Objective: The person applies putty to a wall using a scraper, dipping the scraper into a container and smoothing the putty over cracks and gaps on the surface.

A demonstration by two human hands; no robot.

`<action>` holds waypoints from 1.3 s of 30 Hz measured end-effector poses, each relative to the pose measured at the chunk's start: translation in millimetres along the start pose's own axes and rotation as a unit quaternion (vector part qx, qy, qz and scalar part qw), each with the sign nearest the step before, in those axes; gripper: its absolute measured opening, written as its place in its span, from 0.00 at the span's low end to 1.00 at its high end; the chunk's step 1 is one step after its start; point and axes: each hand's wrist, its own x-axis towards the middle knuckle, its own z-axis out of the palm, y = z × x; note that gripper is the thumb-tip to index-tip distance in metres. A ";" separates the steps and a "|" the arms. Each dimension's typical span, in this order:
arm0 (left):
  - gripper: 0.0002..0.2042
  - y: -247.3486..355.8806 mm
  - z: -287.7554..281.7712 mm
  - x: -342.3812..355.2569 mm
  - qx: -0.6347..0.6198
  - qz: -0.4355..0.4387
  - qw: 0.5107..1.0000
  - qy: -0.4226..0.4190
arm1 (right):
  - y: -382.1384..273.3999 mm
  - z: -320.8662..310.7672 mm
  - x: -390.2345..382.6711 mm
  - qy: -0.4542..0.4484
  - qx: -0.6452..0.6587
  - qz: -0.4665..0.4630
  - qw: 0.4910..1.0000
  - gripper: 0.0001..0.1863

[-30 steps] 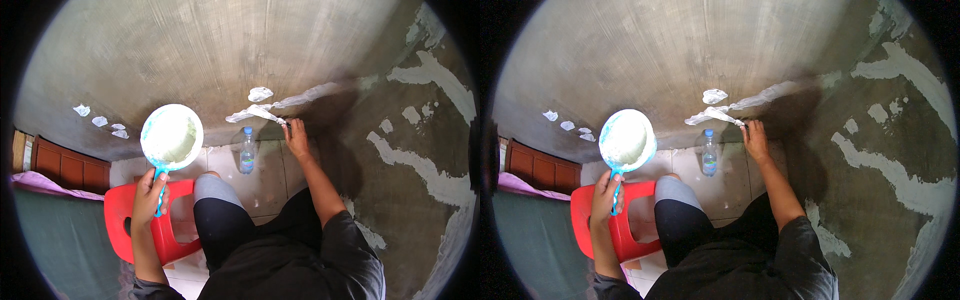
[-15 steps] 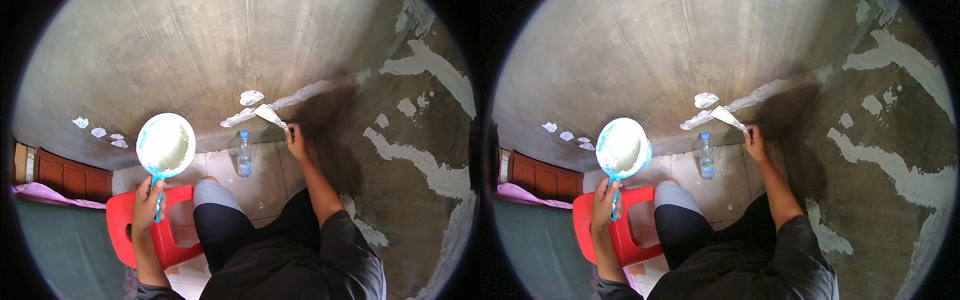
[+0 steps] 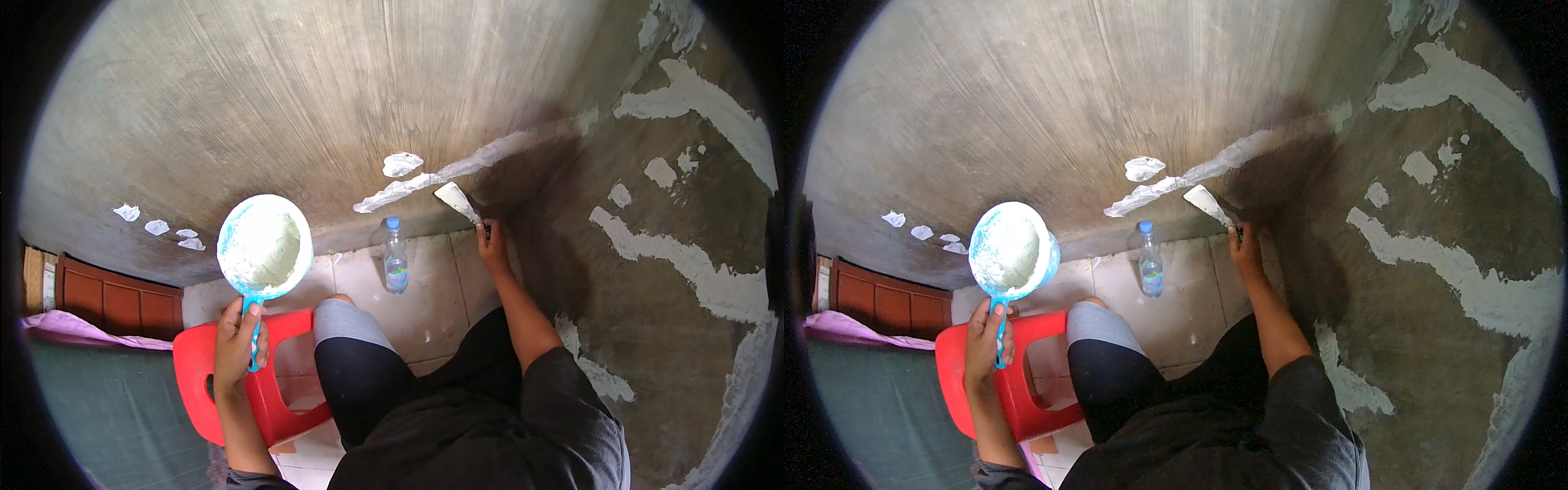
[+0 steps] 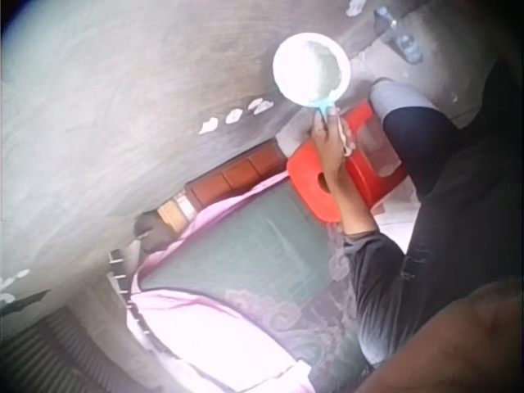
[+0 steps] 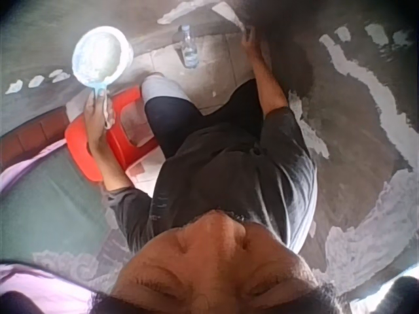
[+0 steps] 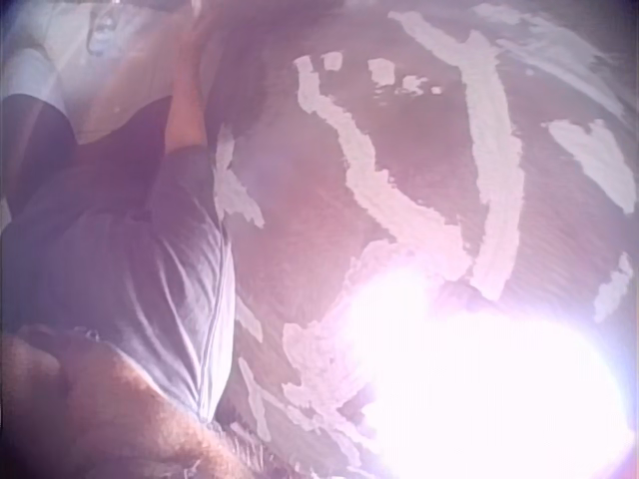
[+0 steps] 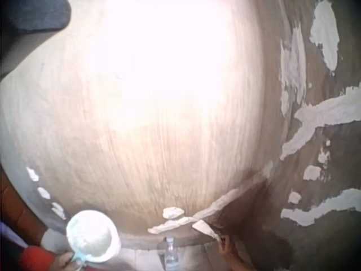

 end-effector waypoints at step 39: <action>0.12 -3.9 -0.7 1.9 0.003 0.013 1.000 -0.016 | -36.7 -11.5 -36.1 -0.008 0.092 -0.019 0.996 0.18</action>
